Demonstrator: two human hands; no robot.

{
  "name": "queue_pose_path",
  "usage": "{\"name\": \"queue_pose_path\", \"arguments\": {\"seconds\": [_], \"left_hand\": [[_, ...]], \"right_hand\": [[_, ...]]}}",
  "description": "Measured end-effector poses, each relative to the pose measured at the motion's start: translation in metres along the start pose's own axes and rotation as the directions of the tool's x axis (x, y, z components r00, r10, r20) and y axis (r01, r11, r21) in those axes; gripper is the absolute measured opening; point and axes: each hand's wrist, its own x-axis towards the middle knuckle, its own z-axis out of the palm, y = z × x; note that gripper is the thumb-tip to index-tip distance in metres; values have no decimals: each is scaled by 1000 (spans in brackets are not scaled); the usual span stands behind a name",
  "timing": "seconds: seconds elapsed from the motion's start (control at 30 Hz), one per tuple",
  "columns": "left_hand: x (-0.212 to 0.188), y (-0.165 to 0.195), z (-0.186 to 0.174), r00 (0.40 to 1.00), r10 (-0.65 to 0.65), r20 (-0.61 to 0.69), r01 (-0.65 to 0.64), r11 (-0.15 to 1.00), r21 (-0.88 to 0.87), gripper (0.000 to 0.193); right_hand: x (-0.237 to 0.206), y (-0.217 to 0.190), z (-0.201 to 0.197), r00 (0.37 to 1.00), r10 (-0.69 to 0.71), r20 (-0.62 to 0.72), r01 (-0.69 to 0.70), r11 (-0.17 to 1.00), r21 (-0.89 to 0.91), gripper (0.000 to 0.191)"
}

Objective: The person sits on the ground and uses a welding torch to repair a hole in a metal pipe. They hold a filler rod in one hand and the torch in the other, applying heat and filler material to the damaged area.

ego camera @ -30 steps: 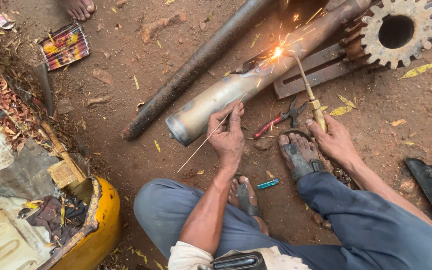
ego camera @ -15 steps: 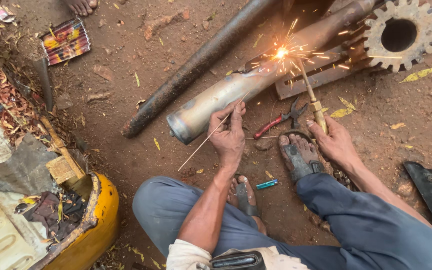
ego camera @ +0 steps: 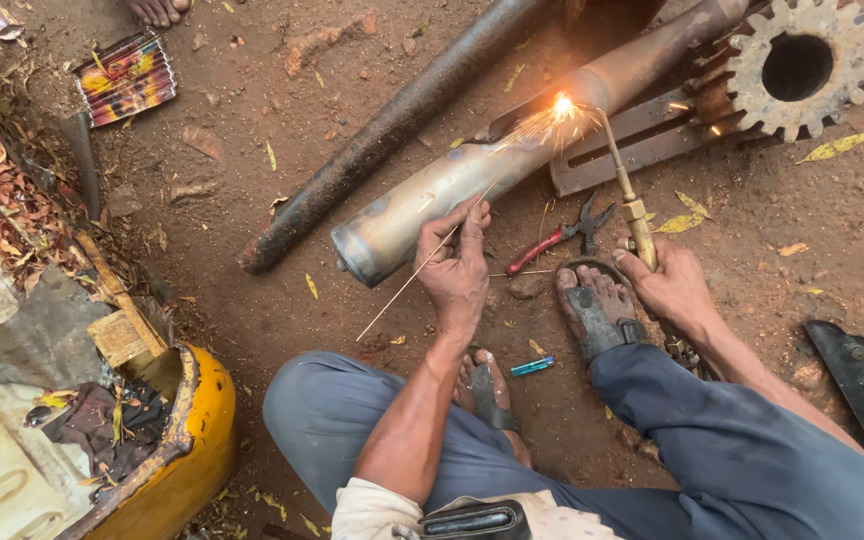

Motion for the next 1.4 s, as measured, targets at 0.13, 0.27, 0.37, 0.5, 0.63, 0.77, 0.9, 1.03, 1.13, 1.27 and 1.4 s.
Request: {"name": "queue_pose_path", "arguments": {"seconds": [0.13,0.27,0.37,0.5,0.63,0.77,0.9,1.03,1.13,1.27,1.4], "left_hand": [[-1,-1,-1,1000,-2,-3,2,1000,21,10],[0,-2,0,1000,-9,-11,9,1000,-4,10],[0,-1,0,1000,5,-4,-5,999,34,10],[0,1,-1,1000,-14,10,14,999,37,10],[-1,1,0,1000,-15,8,15,1000,18,10],[0,0,0,1000,-10,9,10,1000,-2,9],[0,-1,-1,1000,-3,9,3,999,33,9],[0,-2,0,1000,-11,14,10,999,34,10],[0,-2,1,1000,-18,8,18,999,29,9],[-1,0,1,1000,5,9,-5,998,70,8],[0,1,0,1000,4,17,-5,994,110,9]], "right_hand": [[-2,-1,1,1000,5,8,-5,1000,-3,43],[-3,0,2,999,-32,2,31,996,82,39],[-2,1,2,998,-64,-11,64,997,32,38],[-2,2,1,996,44,77,-51,995,87,38],[-4,0,1,997,35,75,-45,990,136,36],[-6,-4,1,999,29,33,-31,995,93,37],[-7,-7,0,998,17,63,-29,980,197,34],[-8,-8,0,998,-24,55,11,974,225,33],[-8,-9,0,998,3,58,-16,975,221,33],[-7,-11,-3,999,10,44,-14,995,98,37],[-10,-17,-5,999,10,51,-14,997,80,40]]}}
